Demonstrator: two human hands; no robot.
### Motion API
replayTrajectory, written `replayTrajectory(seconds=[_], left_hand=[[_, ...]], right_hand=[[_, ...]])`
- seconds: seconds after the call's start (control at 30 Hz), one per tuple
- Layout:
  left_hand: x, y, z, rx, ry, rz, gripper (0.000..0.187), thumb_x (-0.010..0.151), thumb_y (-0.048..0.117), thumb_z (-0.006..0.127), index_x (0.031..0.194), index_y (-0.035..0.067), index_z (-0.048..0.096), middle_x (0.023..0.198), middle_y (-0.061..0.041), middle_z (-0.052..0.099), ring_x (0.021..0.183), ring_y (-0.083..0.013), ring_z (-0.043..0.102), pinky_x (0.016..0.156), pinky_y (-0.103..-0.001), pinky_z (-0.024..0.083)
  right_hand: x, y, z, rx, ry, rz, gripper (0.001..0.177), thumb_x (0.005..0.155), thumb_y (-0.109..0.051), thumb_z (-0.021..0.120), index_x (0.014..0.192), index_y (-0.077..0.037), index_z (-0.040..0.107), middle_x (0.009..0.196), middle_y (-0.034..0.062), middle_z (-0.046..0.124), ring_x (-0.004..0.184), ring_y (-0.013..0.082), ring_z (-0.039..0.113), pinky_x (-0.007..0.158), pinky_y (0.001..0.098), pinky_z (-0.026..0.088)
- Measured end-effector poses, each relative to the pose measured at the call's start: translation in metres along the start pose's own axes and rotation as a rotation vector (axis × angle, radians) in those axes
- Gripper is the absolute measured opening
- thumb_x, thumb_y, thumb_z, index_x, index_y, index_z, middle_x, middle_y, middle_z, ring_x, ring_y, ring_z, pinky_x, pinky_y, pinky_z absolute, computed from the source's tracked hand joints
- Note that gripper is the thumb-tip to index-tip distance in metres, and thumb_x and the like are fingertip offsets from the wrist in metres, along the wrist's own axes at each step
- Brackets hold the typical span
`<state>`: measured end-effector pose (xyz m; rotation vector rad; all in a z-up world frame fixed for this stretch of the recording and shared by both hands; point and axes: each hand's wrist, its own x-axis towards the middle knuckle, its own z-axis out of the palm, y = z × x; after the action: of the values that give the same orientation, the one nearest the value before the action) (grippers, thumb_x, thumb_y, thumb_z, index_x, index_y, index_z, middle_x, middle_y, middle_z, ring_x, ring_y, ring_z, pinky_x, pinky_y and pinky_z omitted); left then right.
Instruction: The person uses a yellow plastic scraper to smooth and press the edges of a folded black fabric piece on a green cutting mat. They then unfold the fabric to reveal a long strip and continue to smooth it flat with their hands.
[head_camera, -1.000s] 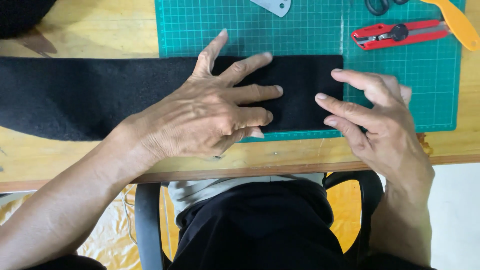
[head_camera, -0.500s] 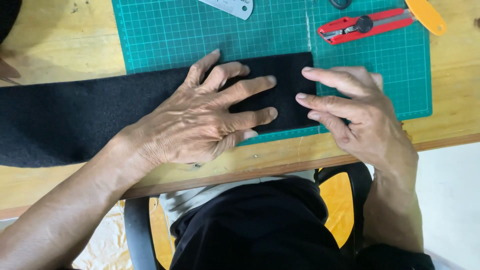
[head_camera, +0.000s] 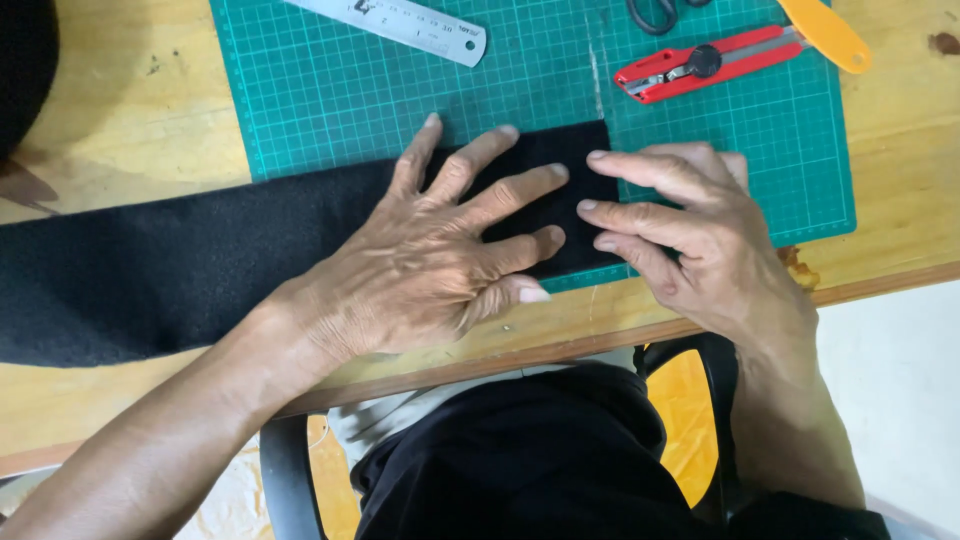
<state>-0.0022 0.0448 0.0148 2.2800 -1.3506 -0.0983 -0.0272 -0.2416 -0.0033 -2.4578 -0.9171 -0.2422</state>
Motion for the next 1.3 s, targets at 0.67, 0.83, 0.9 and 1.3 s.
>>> replayTrajectory(seconds=[0.67,0.83,0.9,1.3], left_hand=[[0.025,0.007,0.02,0.182,-0.009,-0.047,0.056,0.111,0.04,0.055,0.16,0.017,0.041,0.169,-0.008,0.032,0.159,-0.034,0.027,0.129,-0.058,0.021],[0.026,0.008,0.018,0.18,-0.012,-0.055,0.054,0.113,0.042,0.05,0.16,0.017,0.041,0.168,-0.008,0.035,0.159,-0.0362,0.029,0.129,-0.056,0.02],[0.026,0.008,0.018,0.185,-0.017,-0.059,0.054,0.113,0.043,0.049,0.16,0.018,0.041,0.168,-0.008,0.034,0.159,-0.036,0.029,0.129,-0.056,0.021],[0.026,0.008,0.017,0.172,-0.022,-0.062,0.053,0.113,0.043,0.048,0.16,0.018,0.042,0.168,-0.008,0.035,0.158,-0.0364,0.029,0.129,-0.055,0.02]], right_hand=[[-0.003,0.005,-0.009,0.295,0.197,0.164,0.017,0.098,0.005,0.074,0.114,0.006,0.075,0.134,0.0223,0.068,0.113,0.0312,0.065,0.092,0.037,0.058],[-0.005,0.009,-0.004,0.217,0.169,0.082,0.02,0.095,-0.005,0.08,0.113,0.003,0.077,0.134,0.0216,0.067,0.119,0.0378,0.061,0.099,0.0463,0.054],[-0.004,0.008,-0.005,0.206,0.16,0.068,0.021,0.096,-0.006,0.08,0.114,0.003,0.077,0.136,0.0227,0.066,0.12,0.0388,0.06,0.099,0.0471,0.054],[-0.003,0.008,-0.004,0.168,0.166,0.033,0.02,0.097,-0.009,0.082,0.113,0.003,0.079,0.137,0.0222,0.064,0.119,0.0403,0.058,0.099,0.0483,0.054]])
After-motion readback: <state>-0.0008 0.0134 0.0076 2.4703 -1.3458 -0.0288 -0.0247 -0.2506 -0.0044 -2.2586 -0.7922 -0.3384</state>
